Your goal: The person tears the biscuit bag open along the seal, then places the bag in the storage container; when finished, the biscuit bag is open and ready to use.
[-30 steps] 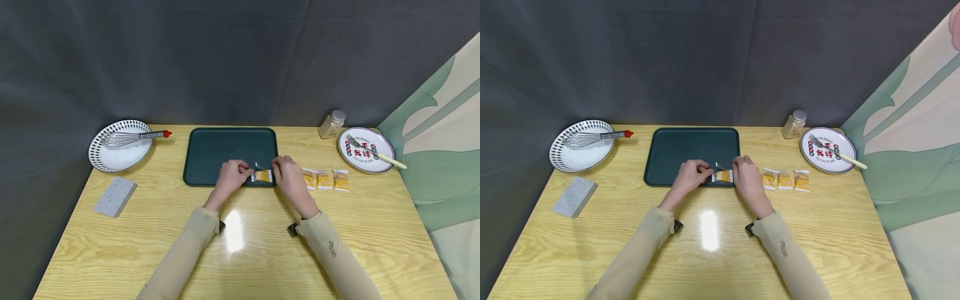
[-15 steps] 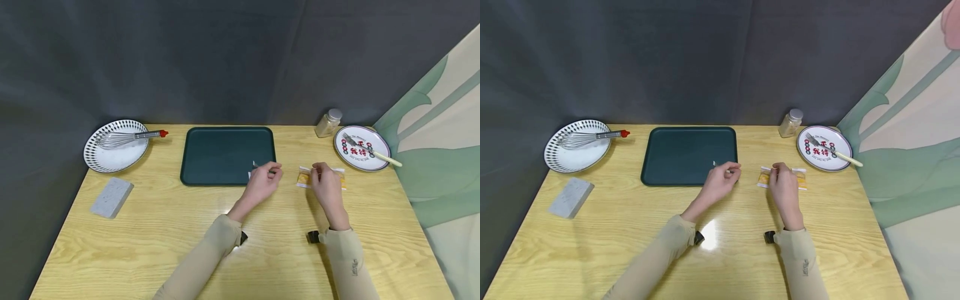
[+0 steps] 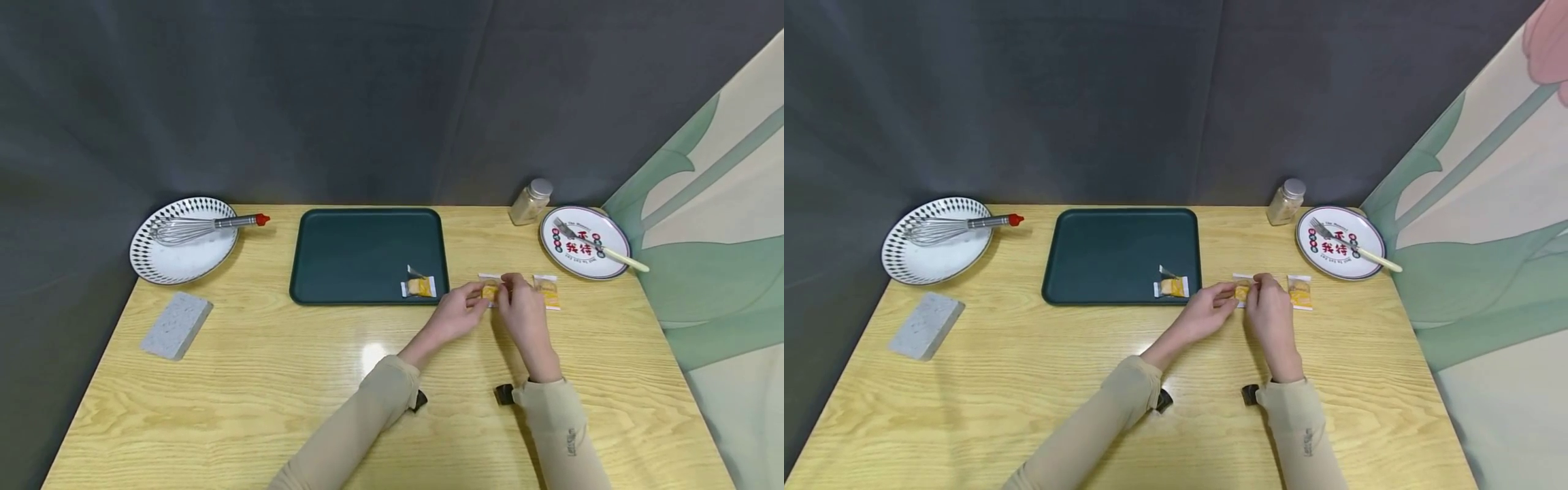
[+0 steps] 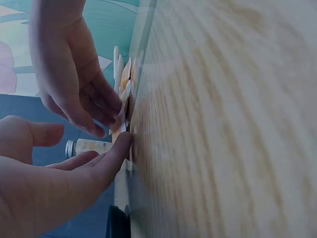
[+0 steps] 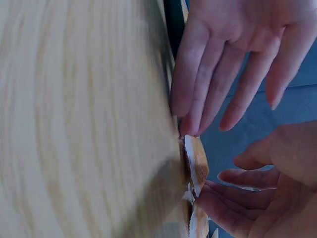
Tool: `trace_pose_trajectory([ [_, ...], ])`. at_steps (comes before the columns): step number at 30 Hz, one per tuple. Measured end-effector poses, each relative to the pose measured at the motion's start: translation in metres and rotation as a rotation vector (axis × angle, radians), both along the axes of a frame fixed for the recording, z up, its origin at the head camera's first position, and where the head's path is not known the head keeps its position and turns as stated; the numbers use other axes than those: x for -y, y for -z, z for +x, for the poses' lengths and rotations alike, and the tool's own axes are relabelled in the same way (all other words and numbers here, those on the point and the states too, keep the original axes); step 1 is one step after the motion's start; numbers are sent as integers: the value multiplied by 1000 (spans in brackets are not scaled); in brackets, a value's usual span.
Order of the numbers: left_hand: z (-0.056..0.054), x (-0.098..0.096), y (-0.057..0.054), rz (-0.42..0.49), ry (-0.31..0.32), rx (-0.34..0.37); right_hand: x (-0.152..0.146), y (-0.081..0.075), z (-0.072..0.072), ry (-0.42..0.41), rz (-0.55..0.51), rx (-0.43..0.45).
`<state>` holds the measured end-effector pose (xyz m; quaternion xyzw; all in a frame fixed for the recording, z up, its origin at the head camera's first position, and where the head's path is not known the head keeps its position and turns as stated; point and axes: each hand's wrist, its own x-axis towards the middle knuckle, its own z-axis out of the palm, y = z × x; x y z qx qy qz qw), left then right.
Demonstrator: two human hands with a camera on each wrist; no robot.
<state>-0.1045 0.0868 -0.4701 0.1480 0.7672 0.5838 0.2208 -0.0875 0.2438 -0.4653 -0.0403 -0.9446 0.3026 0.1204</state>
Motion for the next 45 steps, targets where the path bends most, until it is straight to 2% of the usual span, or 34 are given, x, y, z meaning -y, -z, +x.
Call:
trace_pose_trajectory([
  [7, 1, 12, 2, 201, -100, 92, 8, -8, 3, -26, -138, -47],
  [10, 2, 19, 2, 270, -137, 87, 9, -12, 2, -26, -213, -31],
  [13, 4, 26, 1, 304, -149, 79, 11, -15, 3, -46, -308, 36],
  [17, 7, 35, -1, 303, -158, 30, 12, -19, 5, -99, -471, 126],
  [21, 9, 45, -4, 327, -185, -6, 17, -23, 8, -151, -580, 158],
  [26, 9, 61, -10, 348, -231, -29, 28, -31, 13, -175, -593, 154],
  [30, 2, 72, -14, 337, -278, -75, 40, -35, 19, -214, -577, 173],
  [33, -4, 78, -15, 314, -296, -84, 49, -37, 22, -250, -566, 184],
  [40, -4, 83, -16, 322, -300, -25, 54, -39, 24, -280, -540, 183],
  [43, -4, 83, -15, 316, -297, -34, 54, -39, 22, -267, -532, 171],
  [45, -3, 83, -14, 305, -296, -48, 55, -38, 20, -255, -563, 158],
])
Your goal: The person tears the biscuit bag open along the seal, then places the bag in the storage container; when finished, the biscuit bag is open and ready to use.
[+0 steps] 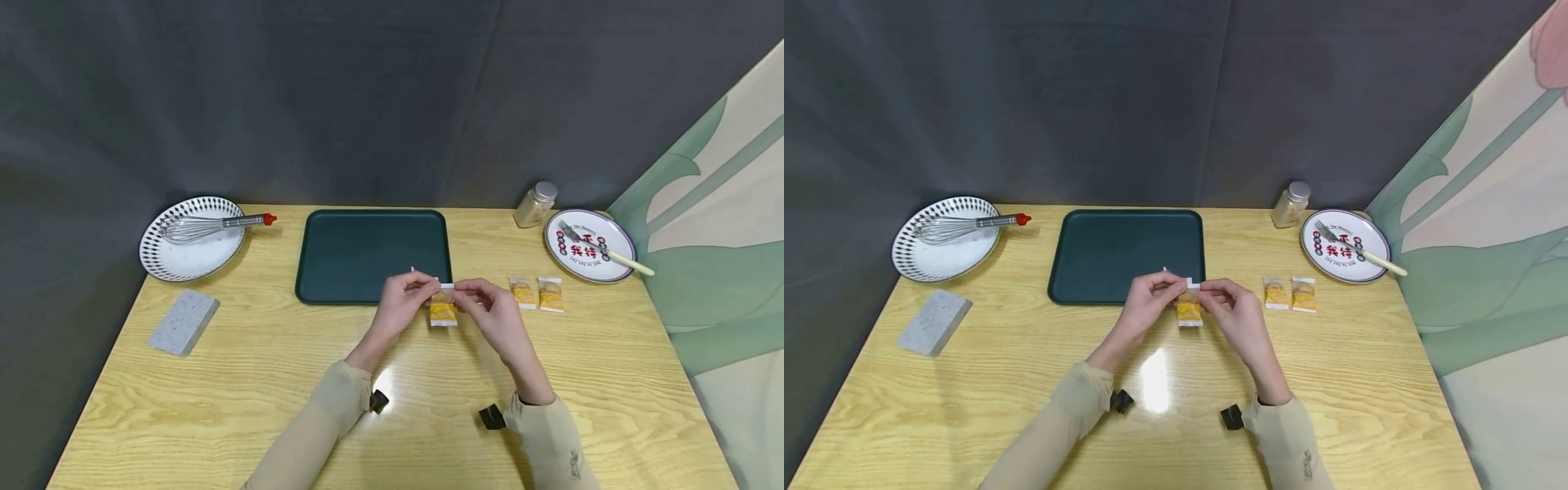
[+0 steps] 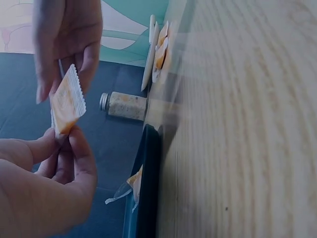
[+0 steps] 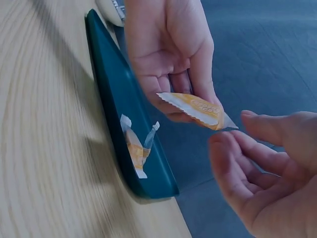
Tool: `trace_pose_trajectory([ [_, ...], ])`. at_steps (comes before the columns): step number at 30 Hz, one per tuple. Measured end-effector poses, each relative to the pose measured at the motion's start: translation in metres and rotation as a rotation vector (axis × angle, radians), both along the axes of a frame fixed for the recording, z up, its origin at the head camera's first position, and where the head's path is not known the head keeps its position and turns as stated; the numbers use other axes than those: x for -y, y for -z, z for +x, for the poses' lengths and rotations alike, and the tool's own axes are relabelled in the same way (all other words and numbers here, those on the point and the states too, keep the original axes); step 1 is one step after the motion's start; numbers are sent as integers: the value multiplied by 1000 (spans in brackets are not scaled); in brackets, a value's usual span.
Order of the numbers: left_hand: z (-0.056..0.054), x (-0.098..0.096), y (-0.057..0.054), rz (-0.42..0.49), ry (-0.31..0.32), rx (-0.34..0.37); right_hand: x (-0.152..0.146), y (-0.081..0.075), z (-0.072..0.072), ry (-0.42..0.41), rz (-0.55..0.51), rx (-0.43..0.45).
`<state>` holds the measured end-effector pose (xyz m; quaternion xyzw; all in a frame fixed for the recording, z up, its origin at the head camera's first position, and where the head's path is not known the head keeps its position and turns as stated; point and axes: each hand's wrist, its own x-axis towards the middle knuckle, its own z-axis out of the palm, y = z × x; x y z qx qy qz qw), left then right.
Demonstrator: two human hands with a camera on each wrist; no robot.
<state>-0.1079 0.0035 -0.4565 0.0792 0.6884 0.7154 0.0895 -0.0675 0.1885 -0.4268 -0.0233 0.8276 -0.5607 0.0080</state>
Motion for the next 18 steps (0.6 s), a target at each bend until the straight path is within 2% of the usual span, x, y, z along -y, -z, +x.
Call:
trace_pose_trajectory([
  [3, 2, -1, 2, -14, 6, -18, 2, 1, -3, 25, -57, -7],
  [10, 4, 0, 7, 15, 20, -38, 4, 6, -9, 20, -167, 29],
  [13, 4, -1, 7, 0, 37, -26, 4, 7, -10, 20, -181, 36],
  [18, 4, 0, 4, -61, 52, -44, 6, 8, -10, 27, -165, 22],
])
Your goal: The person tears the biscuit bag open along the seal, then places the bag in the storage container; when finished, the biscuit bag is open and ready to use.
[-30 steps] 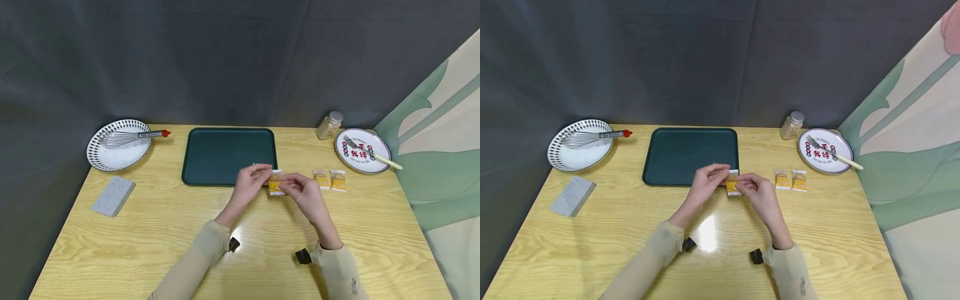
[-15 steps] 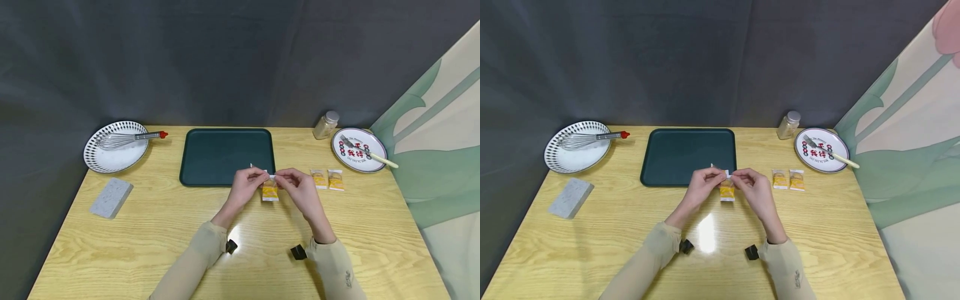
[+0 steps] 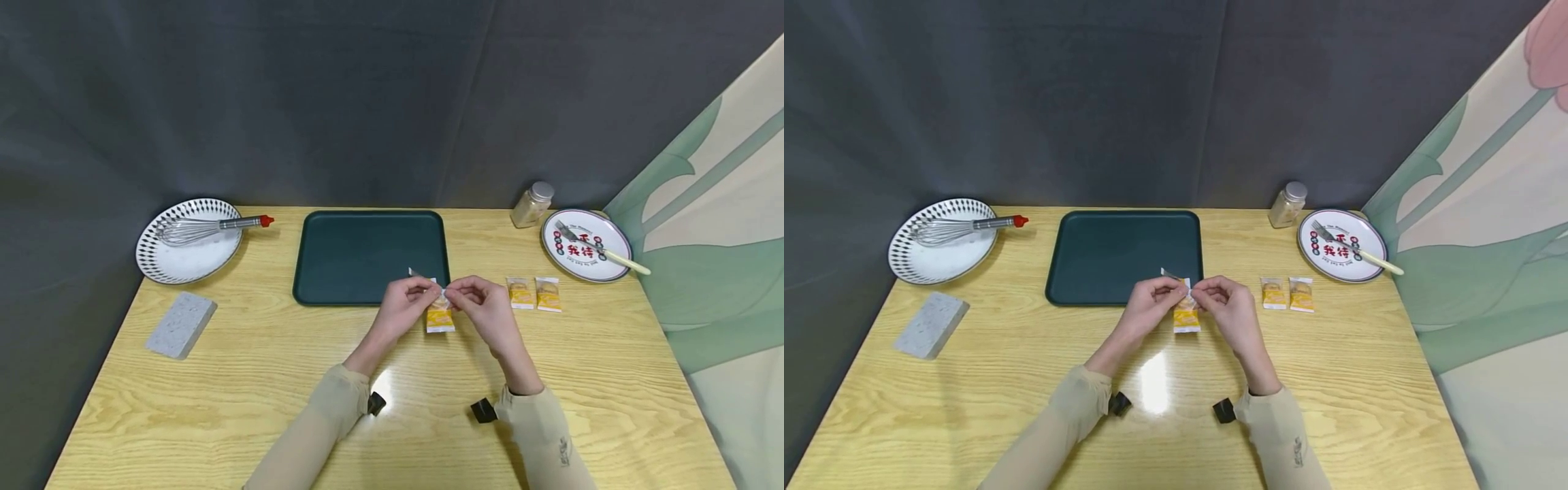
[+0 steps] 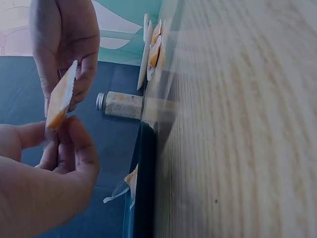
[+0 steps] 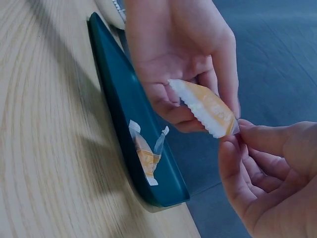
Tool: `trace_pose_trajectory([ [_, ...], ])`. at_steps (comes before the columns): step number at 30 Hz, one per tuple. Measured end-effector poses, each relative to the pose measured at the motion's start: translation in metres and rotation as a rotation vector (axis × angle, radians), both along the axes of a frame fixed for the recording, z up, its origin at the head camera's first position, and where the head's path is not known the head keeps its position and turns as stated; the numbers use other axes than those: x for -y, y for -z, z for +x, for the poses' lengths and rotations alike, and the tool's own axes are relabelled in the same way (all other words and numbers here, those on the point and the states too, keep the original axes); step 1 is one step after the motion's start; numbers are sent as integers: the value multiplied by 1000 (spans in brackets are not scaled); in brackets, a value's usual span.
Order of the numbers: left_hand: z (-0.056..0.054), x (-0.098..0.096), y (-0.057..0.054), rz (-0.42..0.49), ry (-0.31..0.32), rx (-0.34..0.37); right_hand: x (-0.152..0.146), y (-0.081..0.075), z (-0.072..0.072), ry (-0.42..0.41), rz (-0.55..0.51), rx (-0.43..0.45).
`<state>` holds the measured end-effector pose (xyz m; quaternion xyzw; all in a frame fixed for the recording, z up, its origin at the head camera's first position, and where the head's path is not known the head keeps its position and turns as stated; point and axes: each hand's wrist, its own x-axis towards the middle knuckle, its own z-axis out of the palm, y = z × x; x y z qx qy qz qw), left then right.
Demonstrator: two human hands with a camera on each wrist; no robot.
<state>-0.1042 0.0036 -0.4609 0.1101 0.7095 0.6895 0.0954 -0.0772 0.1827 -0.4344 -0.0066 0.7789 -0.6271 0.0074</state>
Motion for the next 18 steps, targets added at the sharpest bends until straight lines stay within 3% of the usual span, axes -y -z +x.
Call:
trace_pose_trajectory([
  [4, -2, 1, 0, -22, 4, -25, 0, 0, 0, -10, 40, -7],
  [12, -2, 5, 0, -27, 49, 2, 1, -1, -1, -48, 146, -7],
  [18, 0, 4, 0, -82, 59, -15, 3, 3, -2, -49, 244, -60],
])
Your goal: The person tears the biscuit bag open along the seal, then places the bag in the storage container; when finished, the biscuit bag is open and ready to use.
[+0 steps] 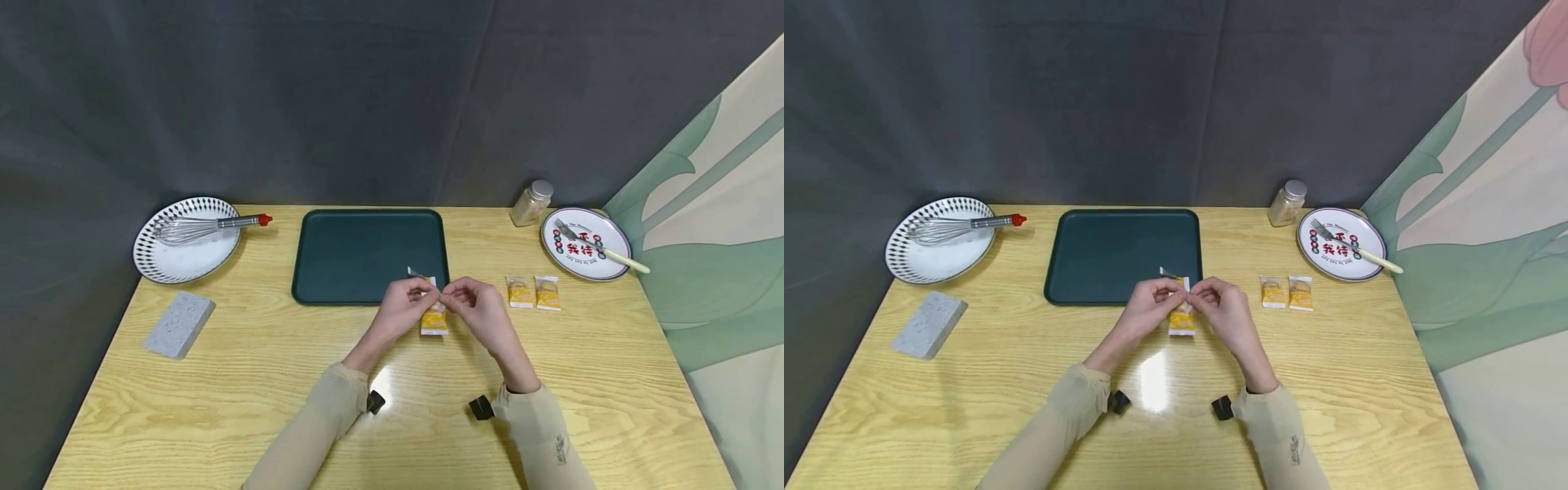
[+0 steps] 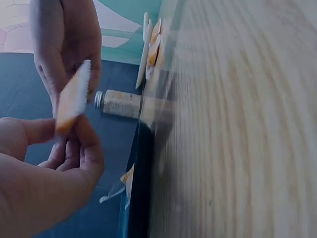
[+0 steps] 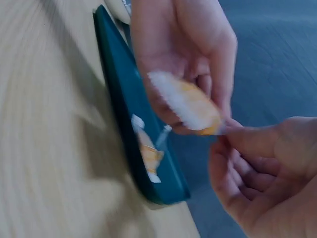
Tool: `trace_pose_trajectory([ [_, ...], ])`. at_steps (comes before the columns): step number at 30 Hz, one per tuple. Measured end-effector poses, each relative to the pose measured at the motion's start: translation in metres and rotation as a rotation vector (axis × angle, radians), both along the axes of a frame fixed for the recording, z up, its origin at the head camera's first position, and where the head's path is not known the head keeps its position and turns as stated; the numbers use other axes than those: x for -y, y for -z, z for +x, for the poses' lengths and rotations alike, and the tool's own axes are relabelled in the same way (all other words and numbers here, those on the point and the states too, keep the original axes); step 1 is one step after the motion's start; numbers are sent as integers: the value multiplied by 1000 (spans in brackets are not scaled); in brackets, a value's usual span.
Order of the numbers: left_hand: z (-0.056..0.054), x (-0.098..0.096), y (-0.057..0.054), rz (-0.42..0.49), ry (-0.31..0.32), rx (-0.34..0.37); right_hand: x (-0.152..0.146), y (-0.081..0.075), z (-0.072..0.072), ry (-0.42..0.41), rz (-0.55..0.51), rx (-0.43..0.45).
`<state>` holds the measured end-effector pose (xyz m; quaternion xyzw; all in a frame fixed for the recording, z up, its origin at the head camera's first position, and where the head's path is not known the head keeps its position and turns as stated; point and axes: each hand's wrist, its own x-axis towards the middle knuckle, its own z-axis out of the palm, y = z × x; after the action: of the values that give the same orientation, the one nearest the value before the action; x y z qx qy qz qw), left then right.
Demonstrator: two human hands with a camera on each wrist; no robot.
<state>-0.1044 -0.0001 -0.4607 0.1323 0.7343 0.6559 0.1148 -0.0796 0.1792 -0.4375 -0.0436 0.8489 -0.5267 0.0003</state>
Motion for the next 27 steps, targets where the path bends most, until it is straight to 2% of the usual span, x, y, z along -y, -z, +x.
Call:
trace_pose_trajectory([
  [4, 3, -1, -1, -2, -6, 14, 8, 6, 0, 36, 53, -69],
  [6, 4, -3, -1, 24, -22, 61, 12, 7, 1, 57, 63, -110],
  [9, 4, -6, 0, 115, -84, 164, 20, 7, 3, 80, 88, -182],
  [11, 5, -7, 0, 172, -142, 204, 24, 7, 3, 80, 112, -239],
  [14, 5, -8, -2, 174, -200, 157, 29, 7, 4, 85, 124, -312],
  [17, 3, -8, -6, 76, -231, 32, 32, 6, 7, 90, 104, -380],
  [19, -2, -5, -5, 5, -283, -47, 35, 5, 11, 78, 82, -429],
  [20, -4, -3, -4, -13, -319, -60, 37, 3, 13, 61, 74, -450],
  [22, -9, 1, -3, -16, -390, -60, 41, 2, 18, 17, 65, -473],
  [24, -14, 5, -2, 9, -449, -41, 44, 0, 23, -25, 65, -460],
  [27, -17, 10, -2, 72, -464, 8, 45, 0, 26, -54, 64, -397],
])
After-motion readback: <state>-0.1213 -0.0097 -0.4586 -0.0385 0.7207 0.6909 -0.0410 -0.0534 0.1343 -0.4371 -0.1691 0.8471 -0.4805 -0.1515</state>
